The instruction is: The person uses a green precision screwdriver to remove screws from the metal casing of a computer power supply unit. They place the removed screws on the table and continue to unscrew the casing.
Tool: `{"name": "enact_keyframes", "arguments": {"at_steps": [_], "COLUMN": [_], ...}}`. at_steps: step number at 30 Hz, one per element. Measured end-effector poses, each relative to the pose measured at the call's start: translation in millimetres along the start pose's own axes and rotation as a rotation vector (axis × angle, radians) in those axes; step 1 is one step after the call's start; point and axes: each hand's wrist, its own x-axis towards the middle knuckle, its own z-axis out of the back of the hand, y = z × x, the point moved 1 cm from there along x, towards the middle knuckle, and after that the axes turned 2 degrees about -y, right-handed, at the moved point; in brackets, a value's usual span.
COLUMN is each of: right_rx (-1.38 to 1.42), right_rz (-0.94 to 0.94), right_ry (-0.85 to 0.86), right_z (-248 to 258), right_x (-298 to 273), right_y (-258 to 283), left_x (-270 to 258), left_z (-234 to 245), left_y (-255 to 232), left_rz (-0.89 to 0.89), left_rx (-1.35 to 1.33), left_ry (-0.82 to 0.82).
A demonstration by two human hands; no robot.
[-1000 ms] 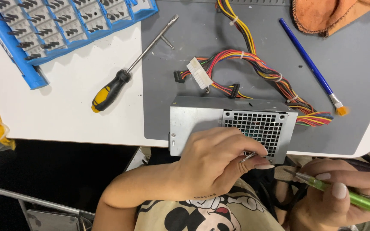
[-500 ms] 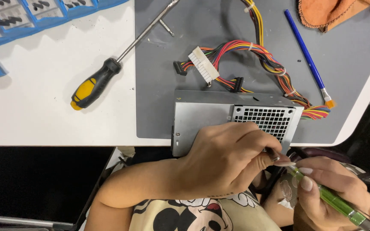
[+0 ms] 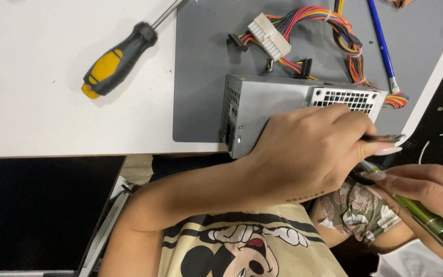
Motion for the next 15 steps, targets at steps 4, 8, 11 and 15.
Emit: {"name": "enact_keyframes", "arguments": {"at_steps": [4,8,11,15], "right_rx": [0.038,0.098,0.418,0.484], "right_rz": [-0.146,-0.378,-0.699,-1.050], "right_ry": [-0.180,-0.154,-0.049,-0.176], "right_z": [-9.3,-12.3,-117.9,-100.1], "right_x": [14.2,-29.2,-143.2,-204.5], "right_y": [9.0,-138.2,-301.5,-353.5], "left_x": [-2.4,-0.7,-1.9,0.8], "left_z": [-7.6,-13.5,-12.7,-11.0], "left_y": [0.8,2.8,2.6,3.0], "left_rz": [0.025,0.084,0.097,0.074], "left_rx": [0.035,0.041,0.030,0.022], "left_ry": [-0.018,0.044,0.059,0.071]}}
